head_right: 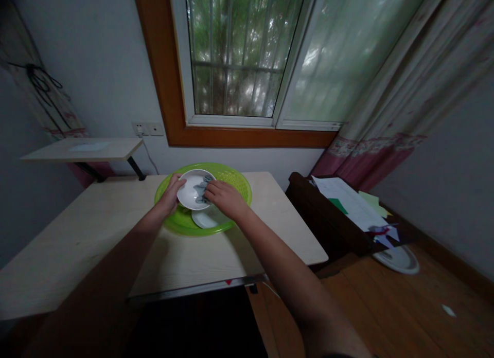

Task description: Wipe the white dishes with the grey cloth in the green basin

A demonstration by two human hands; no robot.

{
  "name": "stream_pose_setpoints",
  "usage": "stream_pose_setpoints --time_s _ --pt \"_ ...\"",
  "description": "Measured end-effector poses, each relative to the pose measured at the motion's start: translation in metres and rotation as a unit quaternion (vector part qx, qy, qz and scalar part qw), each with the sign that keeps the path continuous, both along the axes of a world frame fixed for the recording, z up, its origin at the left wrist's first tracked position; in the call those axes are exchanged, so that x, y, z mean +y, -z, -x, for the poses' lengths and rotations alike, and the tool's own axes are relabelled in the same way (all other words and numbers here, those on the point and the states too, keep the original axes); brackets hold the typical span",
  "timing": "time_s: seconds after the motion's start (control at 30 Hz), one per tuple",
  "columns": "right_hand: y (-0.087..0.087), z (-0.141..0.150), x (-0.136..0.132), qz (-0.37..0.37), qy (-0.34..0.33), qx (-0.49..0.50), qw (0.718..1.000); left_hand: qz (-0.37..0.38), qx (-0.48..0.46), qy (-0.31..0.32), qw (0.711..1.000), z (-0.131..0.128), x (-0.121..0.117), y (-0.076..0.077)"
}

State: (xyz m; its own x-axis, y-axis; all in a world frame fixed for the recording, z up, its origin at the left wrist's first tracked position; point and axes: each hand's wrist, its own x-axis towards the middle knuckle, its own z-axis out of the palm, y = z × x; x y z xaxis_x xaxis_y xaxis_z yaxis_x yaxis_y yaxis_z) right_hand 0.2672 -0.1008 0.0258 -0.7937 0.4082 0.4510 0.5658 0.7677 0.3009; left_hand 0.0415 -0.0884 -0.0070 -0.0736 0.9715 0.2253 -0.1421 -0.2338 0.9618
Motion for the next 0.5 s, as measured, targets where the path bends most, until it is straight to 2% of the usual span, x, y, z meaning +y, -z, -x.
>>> stream_pose_setpoints --time_s 0.13,0.23,0.4,0.5 --pt "0.001 -0.009 0.002 -0.024 -0.035 -0.020 0.999 -0.025 0.042 0.010 0.999 -0.005 -0.003 -0.006" --pt "0.003 -0.008 -0.001 -0.007 -0.012 -0.021 1.000 -0.034 0.084 -0.009 0.996 -0.009 -0.004 -0.008" --pt "0.008 0.008 -0.019 0.081 0.077 0.007 0.994 -0.055 0.132 -0.050 0.988 -0.011 -0.004 -0.009" --pt "0.013 0.024 -0.027 0.170 0.077 0.057 0.981 -0.072 0.145 -0.062 0.985 -0.011 -0.006 -0.009"
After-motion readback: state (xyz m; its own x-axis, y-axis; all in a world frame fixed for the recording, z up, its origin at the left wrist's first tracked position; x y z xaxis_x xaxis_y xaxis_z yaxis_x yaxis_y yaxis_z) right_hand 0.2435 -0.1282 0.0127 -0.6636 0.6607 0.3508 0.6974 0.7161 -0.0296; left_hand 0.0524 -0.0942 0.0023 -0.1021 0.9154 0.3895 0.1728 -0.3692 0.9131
